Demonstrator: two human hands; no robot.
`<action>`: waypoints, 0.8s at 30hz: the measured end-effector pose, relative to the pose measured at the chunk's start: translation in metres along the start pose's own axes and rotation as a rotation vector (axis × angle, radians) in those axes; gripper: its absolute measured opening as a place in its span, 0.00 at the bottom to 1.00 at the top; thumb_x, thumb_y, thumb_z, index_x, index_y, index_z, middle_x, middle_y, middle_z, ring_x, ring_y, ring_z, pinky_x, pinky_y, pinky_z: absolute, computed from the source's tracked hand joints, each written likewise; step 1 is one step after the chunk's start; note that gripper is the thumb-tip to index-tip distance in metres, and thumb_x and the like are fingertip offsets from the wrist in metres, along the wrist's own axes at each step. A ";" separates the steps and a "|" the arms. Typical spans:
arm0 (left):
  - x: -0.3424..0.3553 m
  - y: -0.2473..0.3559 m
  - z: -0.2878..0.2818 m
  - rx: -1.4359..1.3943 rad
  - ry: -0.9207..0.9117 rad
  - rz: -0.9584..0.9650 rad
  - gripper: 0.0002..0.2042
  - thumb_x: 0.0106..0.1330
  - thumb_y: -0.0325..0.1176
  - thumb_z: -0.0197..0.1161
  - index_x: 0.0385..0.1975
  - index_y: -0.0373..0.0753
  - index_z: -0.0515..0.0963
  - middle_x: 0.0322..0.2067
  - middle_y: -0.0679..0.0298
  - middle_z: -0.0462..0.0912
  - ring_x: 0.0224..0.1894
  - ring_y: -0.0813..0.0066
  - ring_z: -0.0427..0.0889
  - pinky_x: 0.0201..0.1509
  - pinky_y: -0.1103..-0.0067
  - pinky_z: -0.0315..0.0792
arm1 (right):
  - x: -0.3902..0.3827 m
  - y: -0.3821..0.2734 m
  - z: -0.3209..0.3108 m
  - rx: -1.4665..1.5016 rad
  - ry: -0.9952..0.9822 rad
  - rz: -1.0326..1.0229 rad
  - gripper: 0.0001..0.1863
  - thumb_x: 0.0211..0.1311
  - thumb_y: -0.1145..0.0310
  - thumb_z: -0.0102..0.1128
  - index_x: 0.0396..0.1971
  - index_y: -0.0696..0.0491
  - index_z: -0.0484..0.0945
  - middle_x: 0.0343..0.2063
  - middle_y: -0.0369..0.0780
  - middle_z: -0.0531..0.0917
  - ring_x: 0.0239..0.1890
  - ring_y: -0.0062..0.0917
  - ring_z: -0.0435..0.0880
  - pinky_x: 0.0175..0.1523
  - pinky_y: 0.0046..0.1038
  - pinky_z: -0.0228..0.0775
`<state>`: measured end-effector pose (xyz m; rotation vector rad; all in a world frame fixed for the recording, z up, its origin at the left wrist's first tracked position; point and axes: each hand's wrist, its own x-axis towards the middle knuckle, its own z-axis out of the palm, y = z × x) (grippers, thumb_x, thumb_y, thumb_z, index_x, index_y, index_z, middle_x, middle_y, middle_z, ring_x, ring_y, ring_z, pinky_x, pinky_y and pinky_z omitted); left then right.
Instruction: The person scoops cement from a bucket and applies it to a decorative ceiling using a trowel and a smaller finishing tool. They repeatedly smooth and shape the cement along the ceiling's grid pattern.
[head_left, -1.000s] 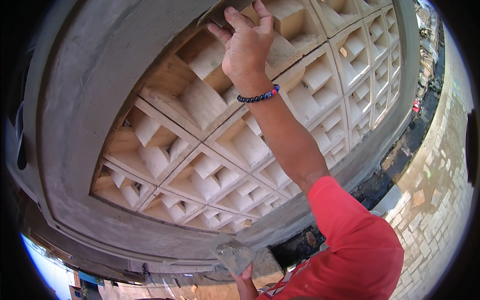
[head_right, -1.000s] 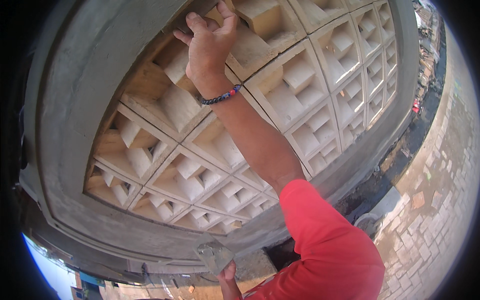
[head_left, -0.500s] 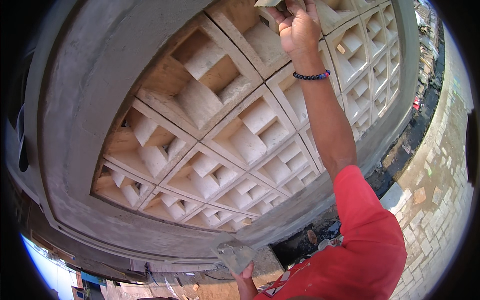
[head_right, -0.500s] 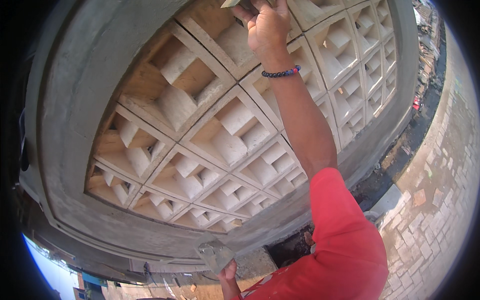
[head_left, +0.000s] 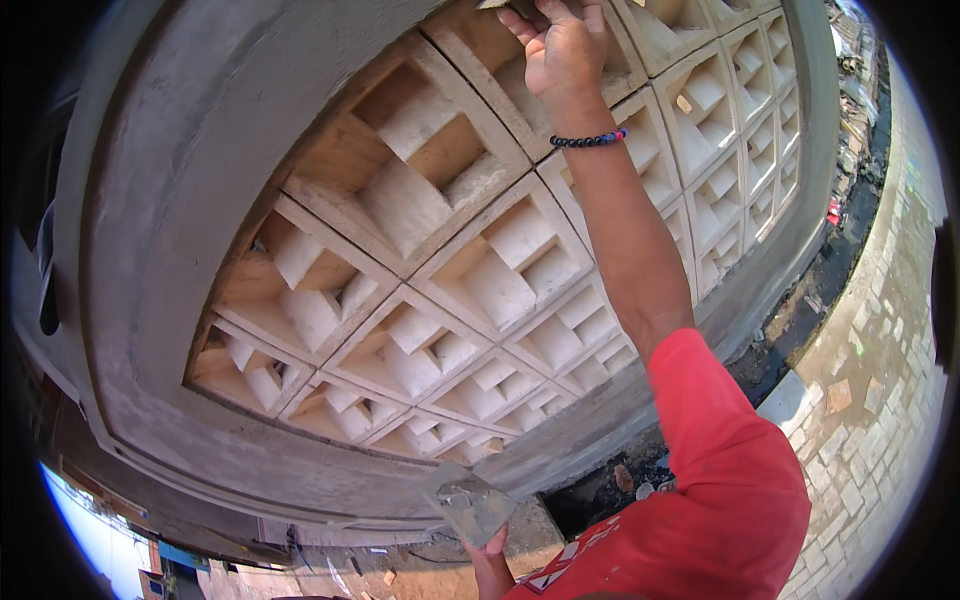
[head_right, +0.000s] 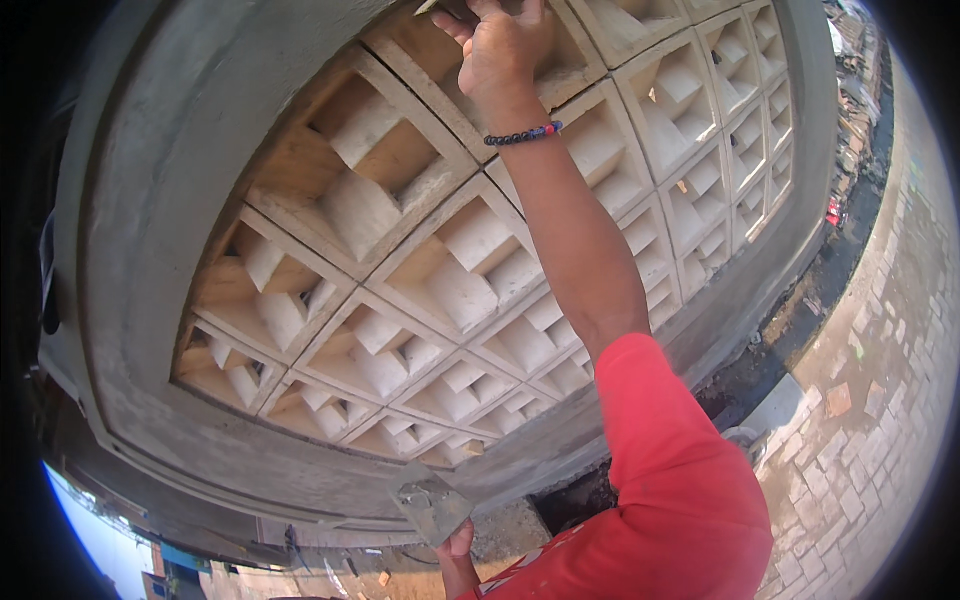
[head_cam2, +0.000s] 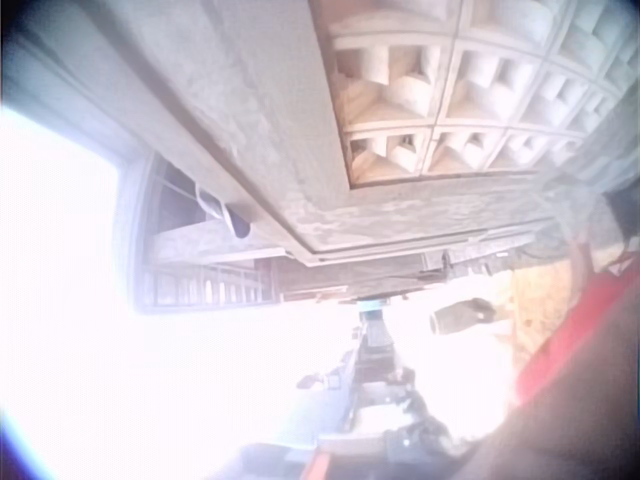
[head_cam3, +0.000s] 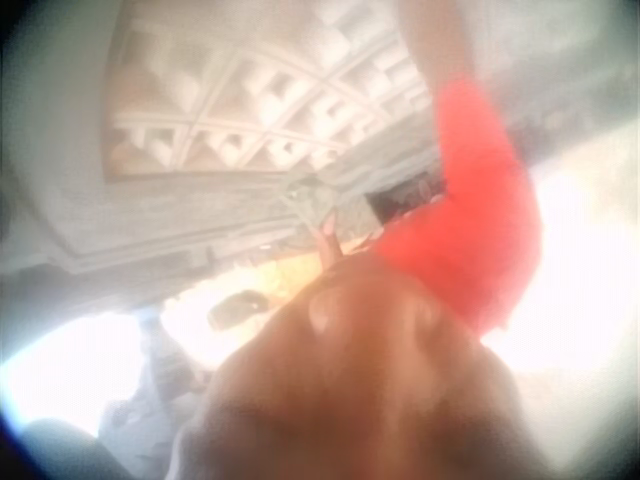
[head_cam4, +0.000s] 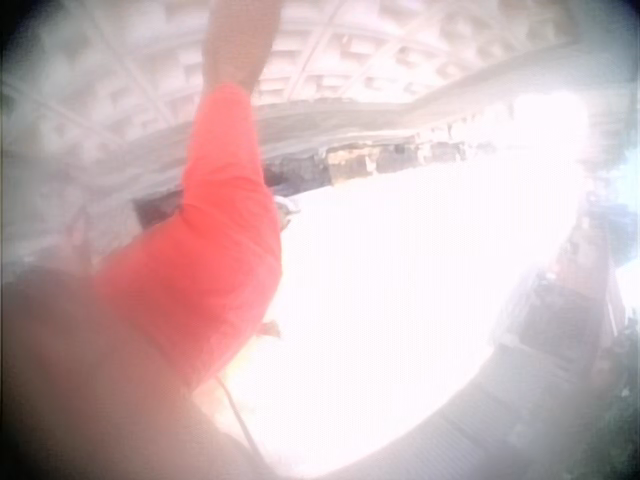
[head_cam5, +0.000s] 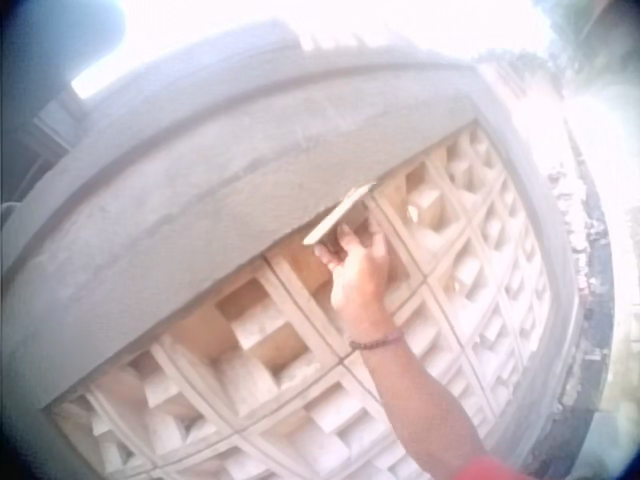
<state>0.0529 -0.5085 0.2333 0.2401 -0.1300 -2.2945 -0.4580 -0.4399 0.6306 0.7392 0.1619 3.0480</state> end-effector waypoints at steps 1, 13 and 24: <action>-0.001 0.002 -0.002 0.010 0.018 0.015 0.18 0.62 0.44 0.52 0.47 0.41 0.73 0.46 0.59 0.77 0.48 0.58 0.75 0.51 0.59 0.70 | -0.009 0.002 0.006 -0.016 0.002 0.013 0.28 0.61 0.81 0.45 0.61 0.58 0.50 0.53 0.49 0.65 0.48 0.36 0.73 0.45 0.35 0.76; 0.004 -0.010 0.018 0.069 -0.021 -0.030 0.17 0.60 0.41 0.57 0.47 0.41 0.73 0.47 0.61 0.77 0.48 0.64 0.76 0.52 0.66 0.71 | -0.107 0.061 -0.003 0.029 -0.199 0.165 0.30 0.56 0.79 0.53 0.58 0.60 0.53 0.36 0.44 0.77 0.36 0.24 0.79 0.35 0.29 0.81; -0.004 0.006 -0.007 0.156 -0.061 0.001 0.18 0.60 0.42 0.56 0.47 0.41 0.73 0.47 0.60 0.77 0.49 0.63 0.75 0.53 0.63 0.70 | 0.005 -0.014 -0.031 0.071 -0.065 -0.020 0.28 0.61 0.80 0.41 0.62 0.58 0.48 0.46 0.51 0.71 0.43 0.37 0.76 0.46 0.35 0.77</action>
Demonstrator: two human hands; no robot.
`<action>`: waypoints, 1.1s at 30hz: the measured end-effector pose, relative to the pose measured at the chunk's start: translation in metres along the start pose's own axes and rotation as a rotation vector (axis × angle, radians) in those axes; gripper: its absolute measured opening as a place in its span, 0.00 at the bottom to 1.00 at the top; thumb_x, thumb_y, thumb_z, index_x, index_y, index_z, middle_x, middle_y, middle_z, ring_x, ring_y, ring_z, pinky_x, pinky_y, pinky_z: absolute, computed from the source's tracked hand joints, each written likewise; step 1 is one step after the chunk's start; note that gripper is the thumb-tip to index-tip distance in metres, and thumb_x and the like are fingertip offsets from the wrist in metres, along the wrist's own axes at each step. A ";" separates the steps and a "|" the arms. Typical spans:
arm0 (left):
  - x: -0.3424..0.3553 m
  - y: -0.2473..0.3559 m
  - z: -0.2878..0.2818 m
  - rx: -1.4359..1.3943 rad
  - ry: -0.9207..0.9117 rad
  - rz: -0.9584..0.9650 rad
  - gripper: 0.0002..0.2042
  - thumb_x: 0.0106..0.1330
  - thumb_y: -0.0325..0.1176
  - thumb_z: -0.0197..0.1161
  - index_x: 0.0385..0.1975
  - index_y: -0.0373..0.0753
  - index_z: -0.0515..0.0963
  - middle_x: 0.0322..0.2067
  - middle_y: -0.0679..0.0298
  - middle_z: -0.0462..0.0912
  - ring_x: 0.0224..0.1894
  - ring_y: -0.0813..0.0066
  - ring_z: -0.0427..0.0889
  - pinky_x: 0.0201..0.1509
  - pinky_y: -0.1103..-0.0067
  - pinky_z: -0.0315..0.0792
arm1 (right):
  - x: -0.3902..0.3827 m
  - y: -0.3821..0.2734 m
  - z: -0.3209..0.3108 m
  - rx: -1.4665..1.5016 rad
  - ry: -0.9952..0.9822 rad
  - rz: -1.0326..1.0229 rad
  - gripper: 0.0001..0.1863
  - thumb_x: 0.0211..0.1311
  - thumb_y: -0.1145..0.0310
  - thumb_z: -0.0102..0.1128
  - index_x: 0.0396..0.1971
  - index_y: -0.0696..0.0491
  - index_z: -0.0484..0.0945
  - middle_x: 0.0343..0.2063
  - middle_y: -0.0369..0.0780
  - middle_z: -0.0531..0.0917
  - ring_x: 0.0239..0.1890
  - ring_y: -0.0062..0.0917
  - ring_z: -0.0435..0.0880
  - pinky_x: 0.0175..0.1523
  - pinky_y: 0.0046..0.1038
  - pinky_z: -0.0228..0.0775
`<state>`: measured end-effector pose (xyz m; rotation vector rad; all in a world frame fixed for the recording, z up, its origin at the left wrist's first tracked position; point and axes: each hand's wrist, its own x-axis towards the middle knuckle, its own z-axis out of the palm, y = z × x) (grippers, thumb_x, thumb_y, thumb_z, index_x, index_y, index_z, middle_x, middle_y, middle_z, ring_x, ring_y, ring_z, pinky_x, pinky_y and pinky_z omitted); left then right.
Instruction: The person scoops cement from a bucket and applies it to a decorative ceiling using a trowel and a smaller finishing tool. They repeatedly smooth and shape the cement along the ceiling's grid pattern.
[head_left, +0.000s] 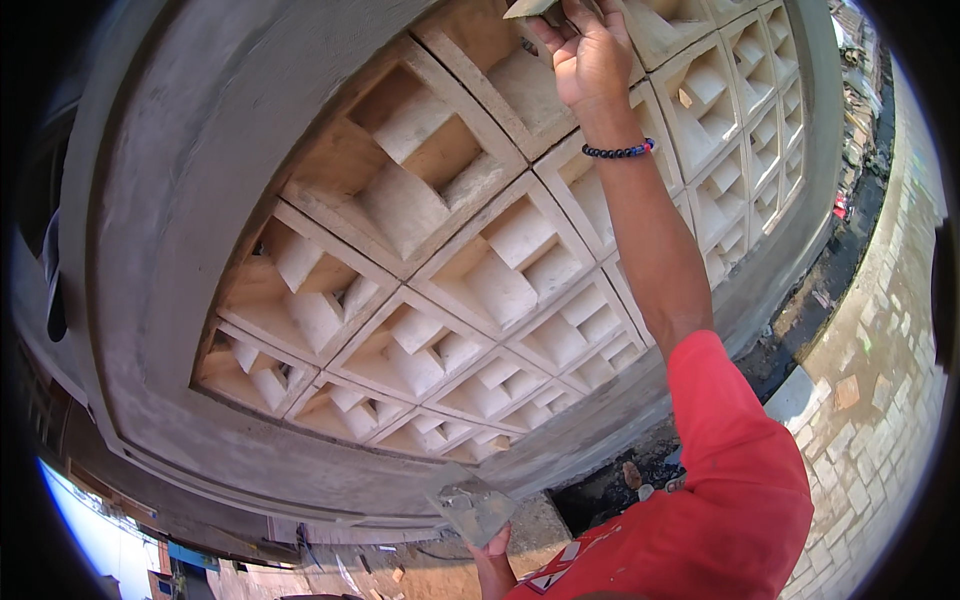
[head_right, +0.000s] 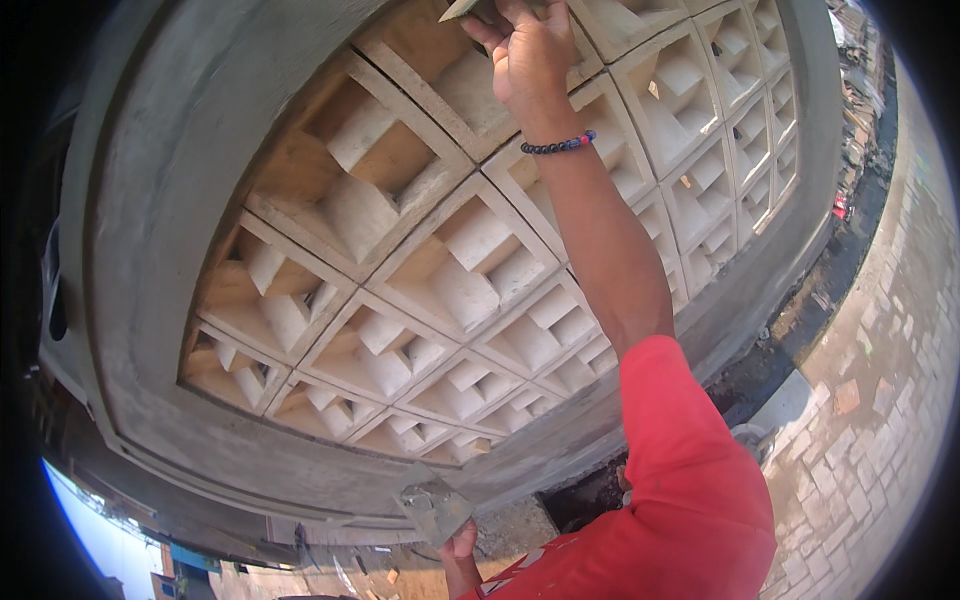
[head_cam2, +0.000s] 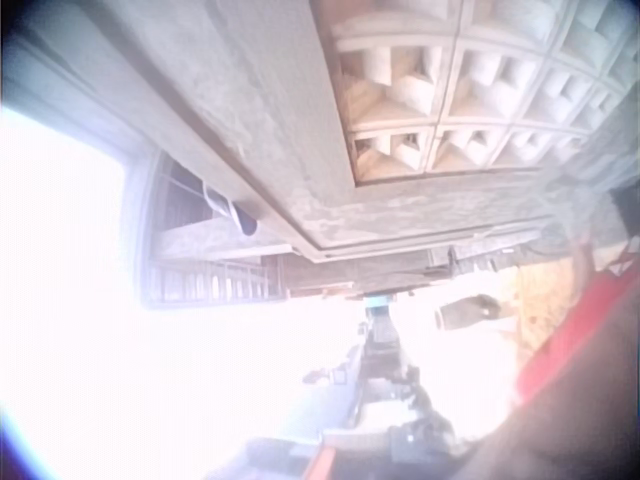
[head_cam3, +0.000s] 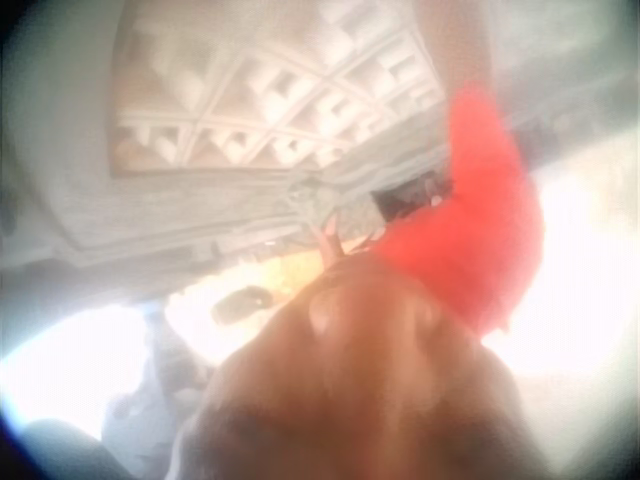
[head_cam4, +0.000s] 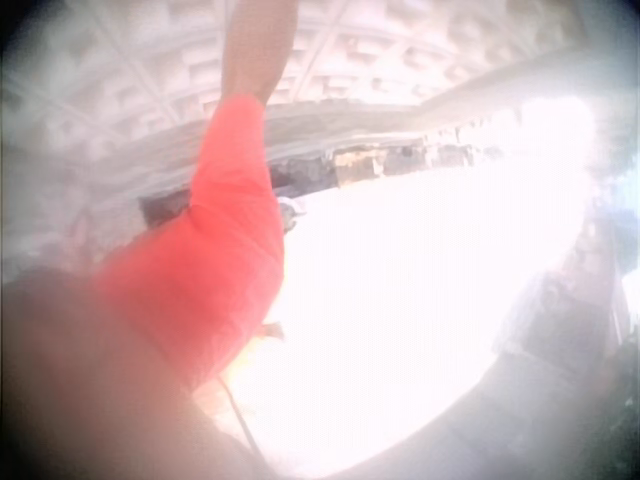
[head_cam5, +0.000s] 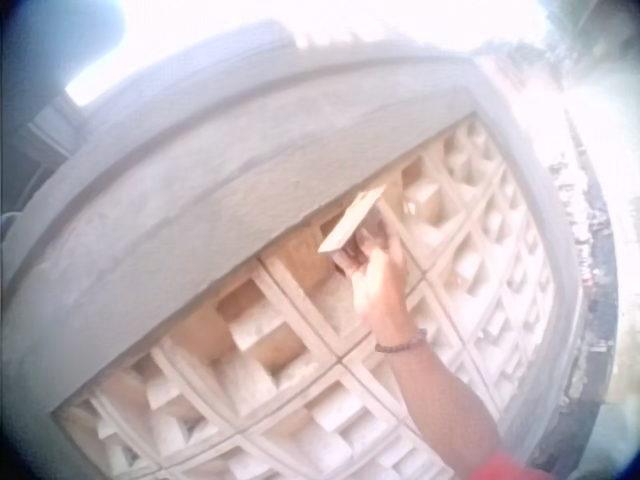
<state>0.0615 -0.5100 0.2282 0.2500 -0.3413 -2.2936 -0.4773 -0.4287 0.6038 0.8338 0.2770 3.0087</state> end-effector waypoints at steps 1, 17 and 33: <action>0.001 -0.003 0.004 0.012 0.017 0.008 0.17 0.60 0.41 0.56 0.47 0.40 0.73 0.46 0.60 0.77 0.48 0.63 0.76 0.52 0.64 0.71 | 0.002 -0.002 0.001 -0.022 -0.018 -0.002 0.28 0.61 0.80 0.42 0.62 0.59 0.48 0.47 0.51 0.70 0.44 0.37 0.76 0.46 0.35 0.76; 0.017 -0.013 0.013 -0.221 0.047 -0.056 0.18 0.62 0.44 0.52 0.48 0.44 0.73 0.48 0.61 0.76 0.51 0.61 0.73 0.55 0.60 0.66 | 0.029 -0.011 0.021 -1.267 0.064 -0.858 0.17 0.61 0.67 0.53 0.43 0.67 0.74 0.39 0.55 0.79 0.42 0.37 0.80 0.45 0.29 0.71; 0.027 -0.023 0.028 0.067 0.095 0.009 0.17 0.60 0.39 0.57 0.47 0.42 0.73 0.46 0.62 0.77 0.47 0.66 0.76 0.52 0.68 0.71 | 0.020 -0.029 -0.006 -0.259 -0.021 -0.153 0.27 0.59 0.78 0.44 0.59 0.64 0.53 0.41 0.47 0.75 0.38 0.26 0.77 0.41 0.25 0.75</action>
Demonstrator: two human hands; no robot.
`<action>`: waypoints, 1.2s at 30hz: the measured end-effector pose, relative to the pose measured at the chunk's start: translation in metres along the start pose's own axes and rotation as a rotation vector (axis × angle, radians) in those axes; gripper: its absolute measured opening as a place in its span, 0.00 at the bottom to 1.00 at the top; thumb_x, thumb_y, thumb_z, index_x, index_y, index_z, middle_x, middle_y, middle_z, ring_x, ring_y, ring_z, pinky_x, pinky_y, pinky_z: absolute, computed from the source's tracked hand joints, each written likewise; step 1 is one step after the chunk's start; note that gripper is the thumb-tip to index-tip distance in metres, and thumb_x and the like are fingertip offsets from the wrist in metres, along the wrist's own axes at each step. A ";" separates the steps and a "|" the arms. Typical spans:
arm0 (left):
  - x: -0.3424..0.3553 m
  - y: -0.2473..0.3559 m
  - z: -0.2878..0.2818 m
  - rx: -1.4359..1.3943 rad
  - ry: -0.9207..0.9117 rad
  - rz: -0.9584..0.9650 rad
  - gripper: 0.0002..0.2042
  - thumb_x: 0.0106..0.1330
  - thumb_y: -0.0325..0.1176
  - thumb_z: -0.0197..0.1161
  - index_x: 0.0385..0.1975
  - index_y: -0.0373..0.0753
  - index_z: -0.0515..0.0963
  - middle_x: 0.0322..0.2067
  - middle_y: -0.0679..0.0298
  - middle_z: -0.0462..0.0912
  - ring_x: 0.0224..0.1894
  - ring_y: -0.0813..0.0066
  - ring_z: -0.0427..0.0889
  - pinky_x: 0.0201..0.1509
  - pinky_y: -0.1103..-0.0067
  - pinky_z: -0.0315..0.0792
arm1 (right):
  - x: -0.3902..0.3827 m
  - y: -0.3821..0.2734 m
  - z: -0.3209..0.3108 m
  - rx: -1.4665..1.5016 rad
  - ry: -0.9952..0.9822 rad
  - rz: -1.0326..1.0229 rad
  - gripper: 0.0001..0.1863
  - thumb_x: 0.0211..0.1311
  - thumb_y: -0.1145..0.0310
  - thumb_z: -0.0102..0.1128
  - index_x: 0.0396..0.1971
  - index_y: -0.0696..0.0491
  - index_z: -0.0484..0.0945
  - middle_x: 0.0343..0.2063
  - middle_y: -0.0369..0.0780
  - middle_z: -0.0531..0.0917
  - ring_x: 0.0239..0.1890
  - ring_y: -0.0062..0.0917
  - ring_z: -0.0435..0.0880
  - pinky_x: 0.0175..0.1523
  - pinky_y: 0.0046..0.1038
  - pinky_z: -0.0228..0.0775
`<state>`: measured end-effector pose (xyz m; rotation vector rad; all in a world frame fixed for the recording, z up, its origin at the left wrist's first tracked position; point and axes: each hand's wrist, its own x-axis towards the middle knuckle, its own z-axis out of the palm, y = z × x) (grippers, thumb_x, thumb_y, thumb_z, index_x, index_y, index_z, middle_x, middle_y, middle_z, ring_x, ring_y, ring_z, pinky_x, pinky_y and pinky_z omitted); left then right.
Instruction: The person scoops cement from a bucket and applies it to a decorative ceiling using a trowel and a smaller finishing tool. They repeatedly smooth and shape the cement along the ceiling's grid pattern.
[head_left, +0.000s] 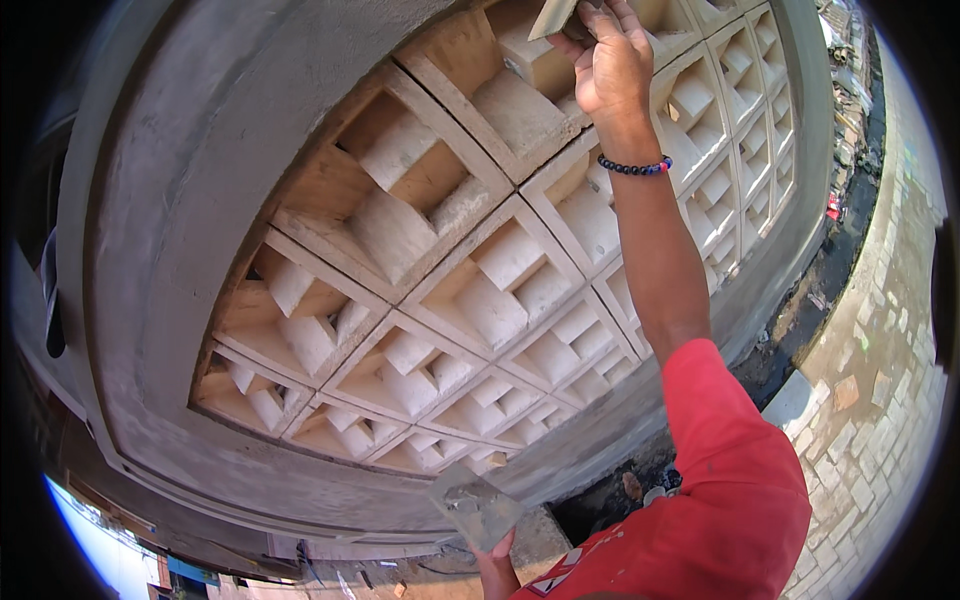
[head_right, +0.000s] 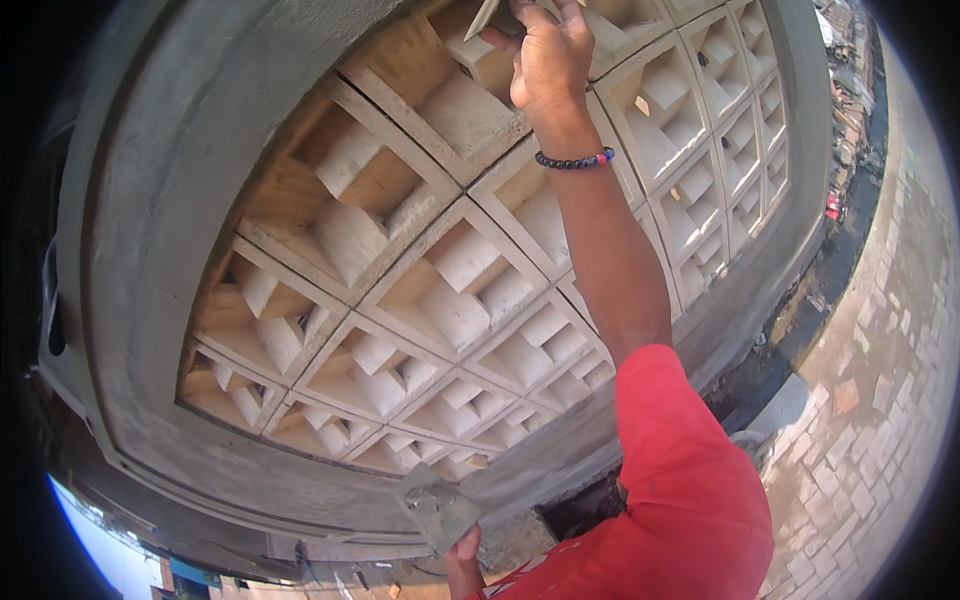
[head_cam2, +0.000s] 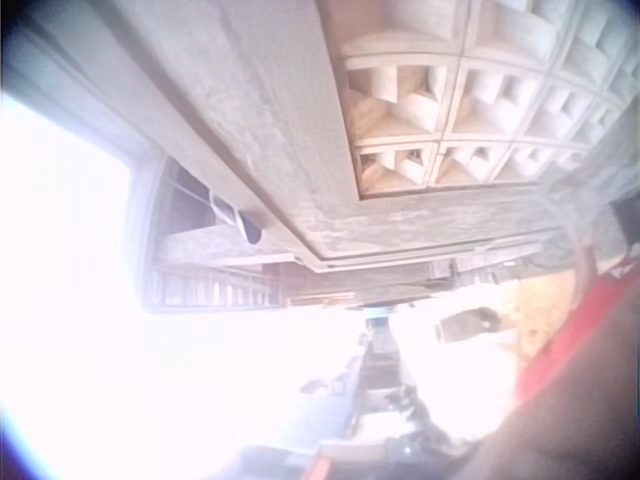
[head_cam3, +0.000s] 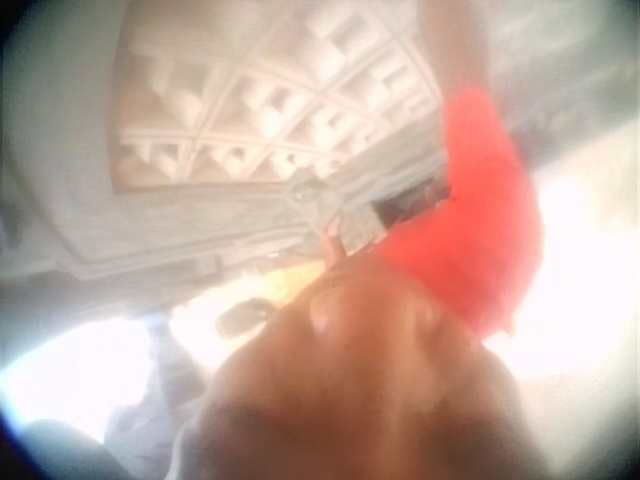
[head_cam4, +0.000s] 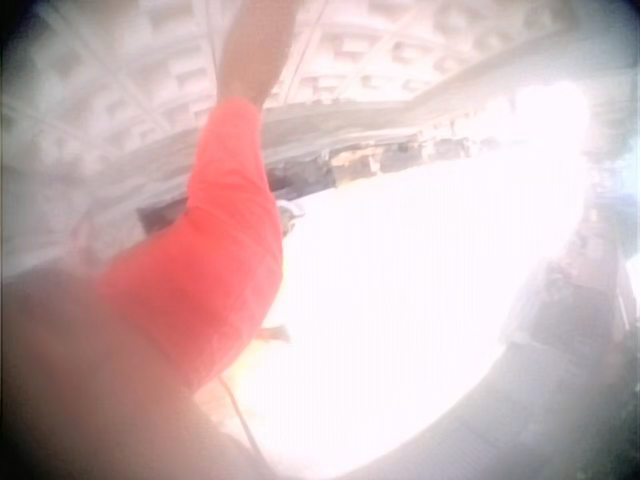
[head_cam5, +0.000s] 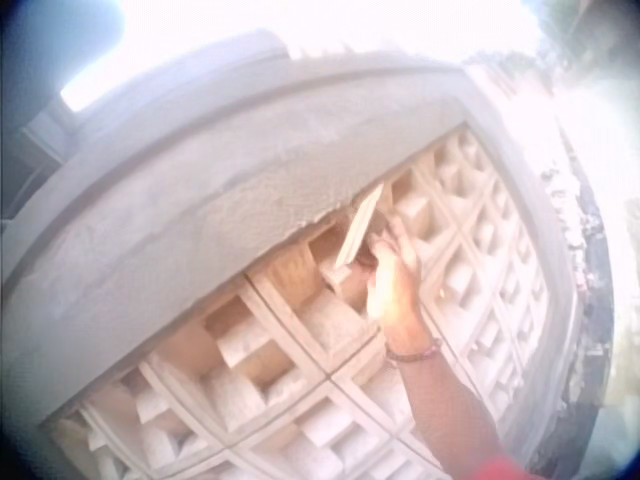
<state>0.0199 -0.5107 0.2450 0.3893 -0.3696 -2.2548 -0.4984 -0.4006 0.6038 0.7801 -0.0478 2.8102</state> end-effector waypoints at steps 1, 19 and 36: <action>-0.003 0.001 -0.001 0.009 0.017 0.007 0.17 0.60 0.39 0.57 0.47 0.42 0.73 0.46 0.62 0.78 0.48 0.66 0.76 0.53 0.68 0.71 | 0.003 -0.002 -0.002 0.126 0.034 0.101 0.27 0.60 0.78 0.44 0.60 0.63 0.52 0.42 0.47 0.75 0.40 0.28 0.77 0.43 0.26 0.75; -0.007 0.007 -0.005 -0.228 0.014 -0.076 0.18 0.62 0.47 0.50 0.47 0.44 0.74 0.47 0.61 0.77 0.49 0.57 0.74 0.54 0.57 0.66 | -0.068 0.031 0.088 0.259 0.169 0.239 0.29 0.55 0.80 0.52 0.58 0.59 0.55 0.46 0.46 0.70 0.41 0.32 0.76 0.44 0.34 0.76; -0.007 0.006 -0.004 -0.044 0.020 0.004 0.16 0.63 0.44 0.51 0.45 0.43 0.74 0.46 0.64 0.77 0.48 0.62 0.74 0.54 0.63 0.66 | 0.006 -0.002 -0.036 -0.749 -0.091 -0.290 0.27 0.55 0.79 0.53 0.56 0.61 0.59 0.36 0.42 0.78 0.33 0.22 0.78 0.36 0.28 0.78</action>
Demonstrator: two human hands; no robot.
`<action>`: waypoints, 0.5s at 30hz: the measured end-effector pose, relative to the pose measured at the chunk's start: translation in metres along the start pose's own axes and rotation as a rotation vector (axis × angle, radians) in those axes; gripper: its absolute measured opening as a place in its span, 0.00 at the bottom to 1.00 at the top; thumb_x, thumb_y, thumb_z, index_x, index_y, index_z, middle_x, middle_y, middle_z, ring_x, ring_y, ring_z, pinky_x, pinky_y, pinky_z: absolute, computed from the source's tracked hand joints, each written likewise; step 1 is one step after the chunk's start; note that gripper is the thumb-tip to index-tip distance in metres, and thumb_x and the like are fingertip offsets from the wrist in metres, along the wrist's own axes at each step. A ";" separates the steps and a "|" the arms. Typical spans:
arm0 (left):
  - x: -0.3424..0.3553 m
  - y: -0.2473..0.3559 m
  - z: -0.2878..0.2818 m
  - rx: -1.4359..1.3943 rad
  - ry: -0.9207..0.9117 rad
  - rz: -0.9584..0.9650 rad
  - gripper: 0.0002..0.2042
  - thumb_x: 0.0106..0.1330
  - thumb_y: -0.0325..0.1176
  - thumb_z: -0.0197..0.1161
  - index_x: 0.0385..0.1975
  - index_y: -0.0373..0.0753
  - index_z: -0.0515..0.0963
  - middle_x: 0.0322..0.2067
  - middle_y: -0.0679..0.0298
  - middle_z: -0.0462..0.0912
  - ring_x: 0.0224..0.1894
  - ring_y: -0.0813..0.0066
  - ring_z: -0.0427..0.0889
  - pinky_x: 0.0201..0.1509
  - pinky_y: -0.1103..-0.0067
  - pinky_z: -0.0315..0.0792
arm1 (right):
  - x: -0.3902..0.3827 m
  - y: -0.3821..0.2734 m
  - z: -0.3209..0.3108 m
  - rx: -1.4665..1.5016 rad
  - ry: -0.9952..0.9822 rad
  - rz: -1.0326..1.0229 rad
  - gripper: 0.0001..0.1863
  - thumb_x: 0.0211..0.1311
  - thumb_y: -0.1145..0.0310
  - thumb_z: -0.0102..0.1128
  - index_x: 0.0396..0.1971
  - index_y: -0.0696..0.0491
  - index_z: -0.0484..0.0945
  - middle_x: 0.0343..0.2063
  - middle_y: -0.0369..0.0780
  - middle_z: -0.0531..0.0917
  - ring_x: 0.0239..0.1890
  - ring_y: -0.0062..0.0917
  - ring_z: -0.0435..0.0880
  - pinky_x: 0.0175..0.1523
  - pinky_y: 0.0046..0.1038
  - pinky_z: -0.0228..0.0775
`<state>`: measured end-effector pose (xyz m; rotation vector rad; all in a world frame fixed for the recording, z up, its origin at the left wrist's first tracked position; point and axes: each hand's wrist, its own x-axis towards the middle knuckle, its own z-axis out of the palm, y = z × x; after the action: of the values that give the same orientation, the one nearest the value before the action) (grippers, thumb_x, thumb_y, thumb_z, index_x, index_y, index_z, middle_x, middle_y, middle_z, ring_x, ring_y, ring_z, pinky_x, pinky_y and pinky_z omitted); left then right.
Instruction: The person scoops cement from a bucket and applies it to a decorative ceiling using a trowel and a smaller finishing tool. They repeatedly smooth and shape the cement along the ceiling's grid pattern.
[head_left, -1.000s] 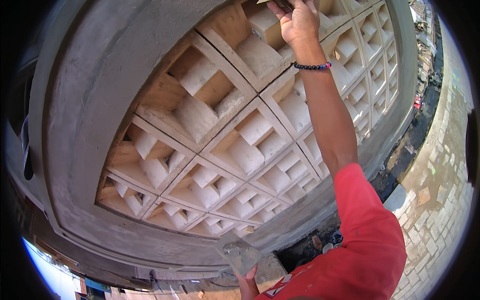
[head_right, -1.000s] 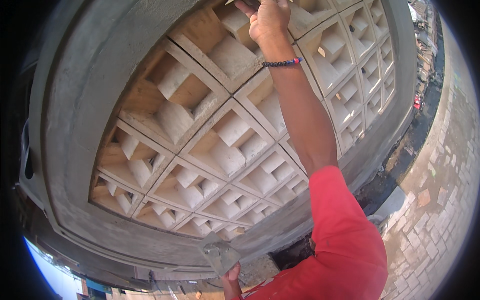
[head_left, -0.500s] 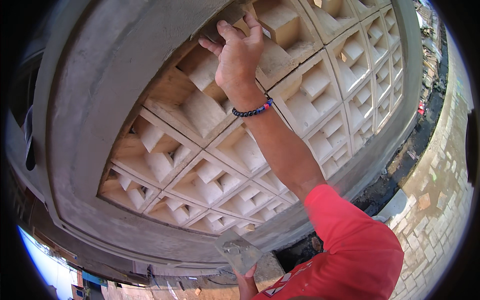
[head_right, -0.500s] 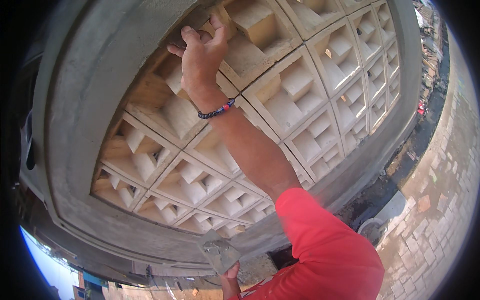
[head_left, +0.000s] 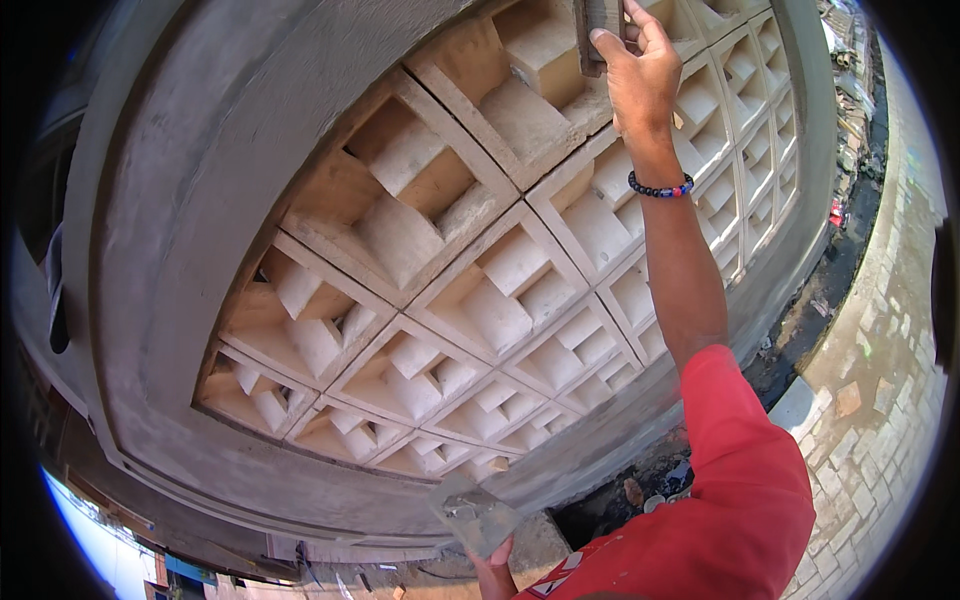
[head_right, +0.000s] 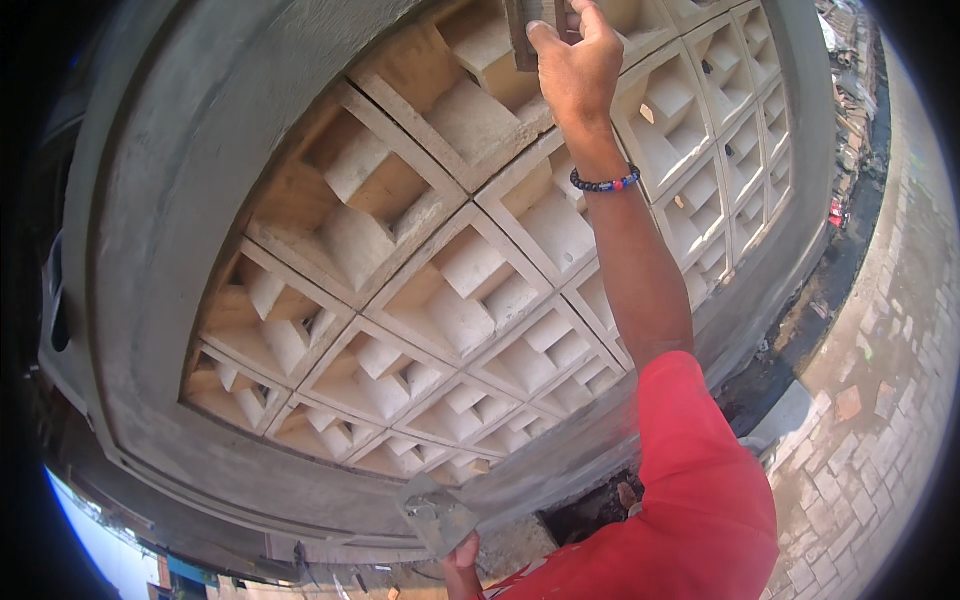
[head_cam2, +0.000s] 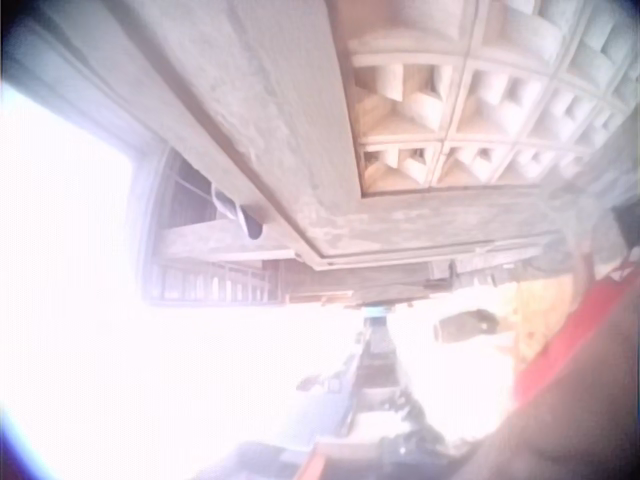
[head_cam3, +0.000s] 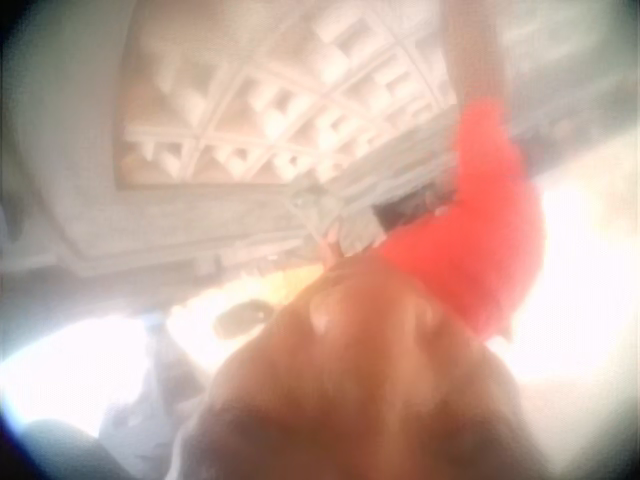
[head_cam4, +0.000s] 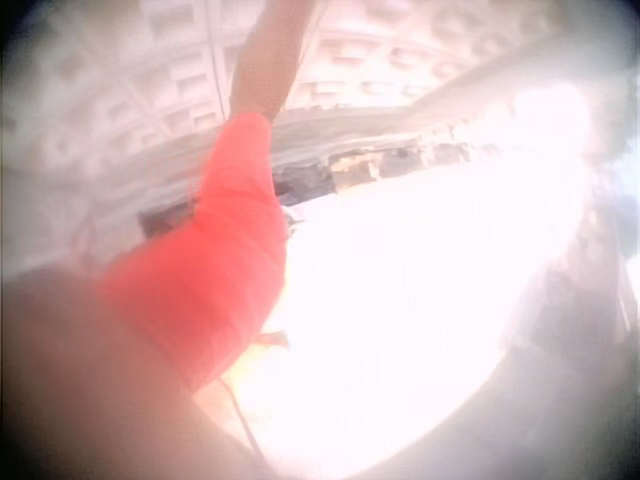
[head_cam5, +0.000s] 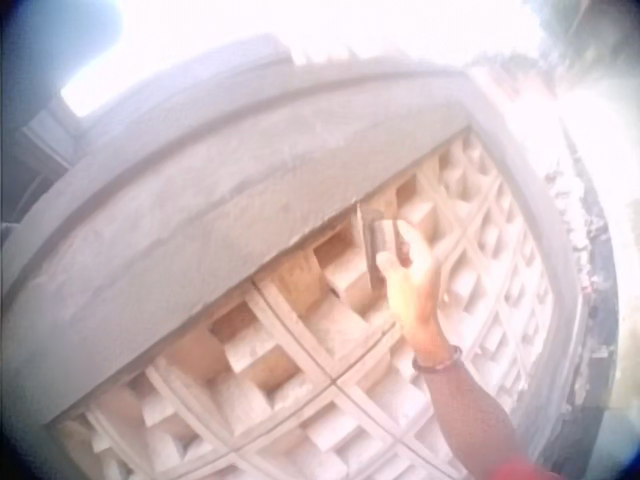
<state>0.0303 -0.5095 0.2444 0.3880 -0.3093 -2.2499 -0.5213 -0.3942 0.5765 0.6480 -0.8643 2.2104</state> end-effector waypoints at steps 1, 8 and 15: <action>-0.001 -0.003 0.005 0.027 -0.026 0.005 0.16 0.62 0.44 0.52 0.45 0.43 0.74 0.45 0.63 0.77 0.48 0.62 0.74 0.54 0.63 0.66 | 0.013 -0.004 -0.007 -0.249 0.035 -0.169 0.23 0.51 0.80 0.55 0.50 0.64 0.68 0.48 0.47 0.74 0.45 0.34 0.75 0.52 0.29 0.69; 0.019 -0.005 -0.001 -0.105 0.000 -0.109 0.16 0.63 0.44 0.50 0.44 0.42 0.75 0.44 0.62 0.78 0.48 0.61 0.74 0.54 0.62 0.66 | 0.063 0.021 0.001 -0.439 0.158 -0.359 0.19 0.49 0.74 0.59 0.45 0.62 0.73 0.42 0.51 0.78 0.45 0.36 0.76 0.50 0.30 0.67; 0.017 -0.005 0.001 -0.149 0.073 -0.077 0.18 0.62 0.46 0.51 0.46 0.43 0.74 0.45 0.62 0.77 0.48 0.60 0.74 0.54 0.61 0.66 | 0.059 -0.011 0.033 -0.145 0.058 -0.221 0.20 0.58 0.62 0.58 0.42 0.64 0.75 0.41 0.52 0.79 0.45 0.34 0.77 0.50 0.30 0.67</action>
<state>0.0158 -0.5192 0.2404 0.4074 -0.0887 -2.3102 -0.5453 -0.3888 0.6406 0.5777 -0.8704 1.9402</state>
